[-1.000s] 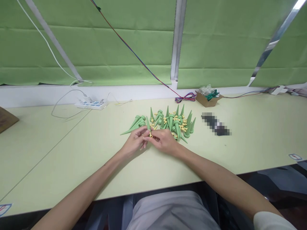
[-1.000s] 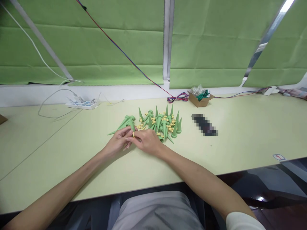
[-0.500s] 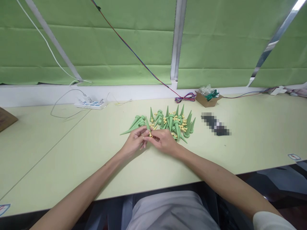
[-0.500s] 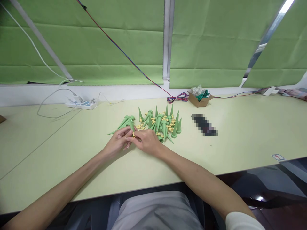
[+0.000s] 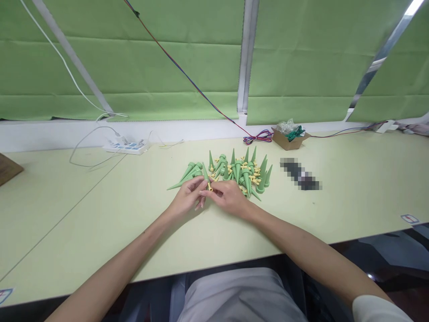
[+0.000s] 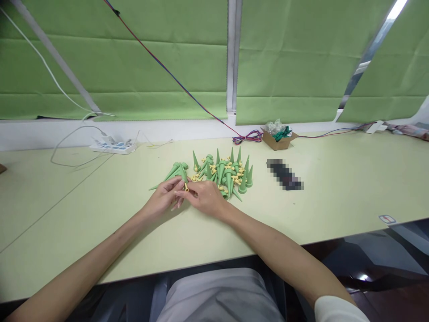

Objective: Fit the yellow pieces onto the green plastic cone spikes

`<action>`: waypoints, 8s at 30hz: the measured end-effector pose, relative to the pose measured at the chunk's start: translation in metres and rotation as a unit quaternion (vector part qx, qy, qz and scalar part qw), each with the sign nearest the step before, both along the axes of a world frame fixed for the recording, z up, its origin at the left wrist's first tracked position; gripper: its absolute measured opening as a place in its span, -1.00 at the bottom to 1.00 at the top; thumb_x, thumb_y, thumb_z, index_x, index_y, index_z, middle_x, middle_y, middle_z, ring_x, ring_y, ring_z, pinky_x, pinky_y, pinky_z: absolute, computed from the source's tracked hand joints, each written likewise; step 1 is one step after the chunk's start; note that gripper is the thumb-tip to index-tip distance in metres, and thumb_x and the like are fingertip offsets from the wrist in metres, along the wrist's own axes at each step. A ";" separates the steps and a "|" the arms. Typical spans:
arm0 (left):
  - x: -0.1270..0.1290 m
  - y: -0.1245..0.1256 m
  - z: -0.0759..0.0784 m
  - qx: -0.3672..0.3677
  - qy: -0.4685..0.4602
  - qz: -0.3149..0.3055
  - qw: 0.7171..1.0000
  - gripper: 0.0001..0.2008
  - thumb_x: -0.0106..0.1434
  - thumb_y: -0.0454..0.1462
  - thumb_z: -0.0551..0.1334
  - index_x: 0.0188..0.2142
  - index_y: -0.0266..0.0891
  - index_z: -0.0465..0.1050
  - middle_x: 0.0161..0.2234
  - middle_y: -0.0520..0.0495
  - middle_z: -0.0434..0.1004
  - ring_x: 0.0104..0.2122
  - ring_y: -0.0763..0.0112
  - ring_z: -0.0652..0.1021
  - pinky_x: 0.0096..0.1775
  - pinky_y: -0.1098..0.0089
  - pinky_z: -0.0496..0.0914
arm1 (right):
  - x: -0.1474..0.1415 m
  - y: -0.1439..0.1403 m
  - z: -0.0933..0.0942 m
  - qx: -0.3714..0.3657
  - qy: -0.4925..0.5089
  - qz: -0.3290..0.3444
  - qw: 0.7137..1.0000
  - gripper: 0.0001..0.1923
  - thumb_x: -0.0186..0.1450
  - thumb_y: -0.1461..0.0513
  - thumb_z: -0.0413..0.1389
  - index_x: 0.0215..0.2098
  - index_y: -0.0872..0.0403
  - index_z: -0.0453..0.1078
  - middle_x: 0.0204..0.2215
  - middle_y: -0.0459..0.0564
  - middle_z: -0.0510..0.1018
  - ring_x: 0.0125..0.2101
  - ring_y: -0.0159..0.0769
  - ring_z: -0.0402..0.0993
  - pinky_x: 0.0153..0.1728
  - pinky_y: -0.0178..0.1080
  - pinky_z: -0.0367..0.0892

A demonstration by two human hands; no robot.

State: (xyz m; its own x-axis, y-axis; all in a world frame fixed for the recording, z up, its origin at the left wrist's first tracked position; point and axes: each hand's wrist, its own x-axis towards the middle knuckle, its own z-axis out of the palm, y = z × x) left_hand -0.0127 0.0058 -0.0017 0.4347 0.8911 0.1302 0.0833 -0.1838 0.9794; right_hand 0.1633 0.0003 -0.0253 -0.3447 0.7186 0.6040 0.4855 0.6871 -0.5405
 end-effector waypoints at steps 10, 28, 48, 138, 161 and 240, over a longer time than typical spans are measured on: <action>-0.003 0.003 0.006 0.041 0.085 0.091 0.991 -0.60 0.29 0.07 0.26 -0.43 -0.20 0.40 -0.64 0.08 0.25 -0.68 0.46 0.33 -0.62 0.40 0.18 | 0.002 0.001 0.003 -0.033 0.022 -0.028 0.999 -0.43 0.47 -0.06 -0.01 -0.59 0.05 0.05 -0.67 -0.20 0.17 -0.60 -0.45 0.07 -0.48 -0.31 0.00; -0.007 0.011 -0.013 0.141 0.309 0.135 0.931 -0.78 0.26 -0.14 0.19 -0.15 -0.18 0.39 -0.57 0.11 0.42 -0.56 0.39 0.42 -0.44 0.37 0.27 | 0.007 0.008 0.005 -0.034 0.011 -0.080 0.996 -0.46 0.50 0.04 -0.05 -0.59 0.05 -0.05 -0.67 -0.19 0.17 -0.60 -0.45 0.02 -0.49 -0.29 -0.06; -0.015 0.013 0.004 0.216 0.315 0.220 0.898 -0.82 0.29 -0.18 0.16 -0.28 -0.19 0.50 -0.48 0.00 0.52 -0.51 0.36 0.45 -0.38 0.36 0.31 | 0.008 0.008 0.006 -0.027 0.024 -0.071 0.997 -0.47 0.49 0.09 -0.03 -0.59 0.04 -0.07 -0.68 -0.21 0.09 -0.61 -0.46 -0.02 -0.49 -0.29 -0.06; -0.012 0.002 0.003 0.288 0.252 0.115 0.917 -0.72 0.33 -0.08 0.19 -0.11 -0.20 0.49 -0.36 -0.02 0.56 -0.47 0.45 0.48 -0.39 0.41 0.39 | 0.006 0.000 0.011 -0.096 0.020 0.047 0.994 -0.78 0.48 0.22 0.01 -0.20 0.09 0.49 -0.32 -0.05 0.63 -0.35 -0.37 0.48 -0.29 -0.33 0.26; -0.014 0.008 0.000 0.356 0.257 0.079 0.895 -0.80 0.41 -0.21 0.15 -0.14 -0.22 0.52 -0.24 -0.07 0.55 -0.45 0.45 0.48 -0.41 0.40 0.40 | 0.005 0.001 0.015 -0.094 0.106 0.012 0.990 -0.85 0.37 0.27 0.08 -0.27 0.09 0.52 -0.37 -0.04 0.64 -0.36 -0.34 0.52 -0.40 -0.34 0.31; -0.013 0.010 0.000 0.311 0.258 0.131 0.905 -0.70 0.42 -0.17 0.08 -0.19 -0.21 0.57 -0.22 -0.13 0.57 -0.26 0.28 0.55 -0.27 0.32 0.45 | 0.007 0.008 0.004 -0.066 0.054 -0.009 0.996 -0.86 0.41 0.28 0.04 -0.27 0.07 0.43 -0.33 -0.02 0.59 -0.33 -0.29 0.47 -0.23 -0.24 0.31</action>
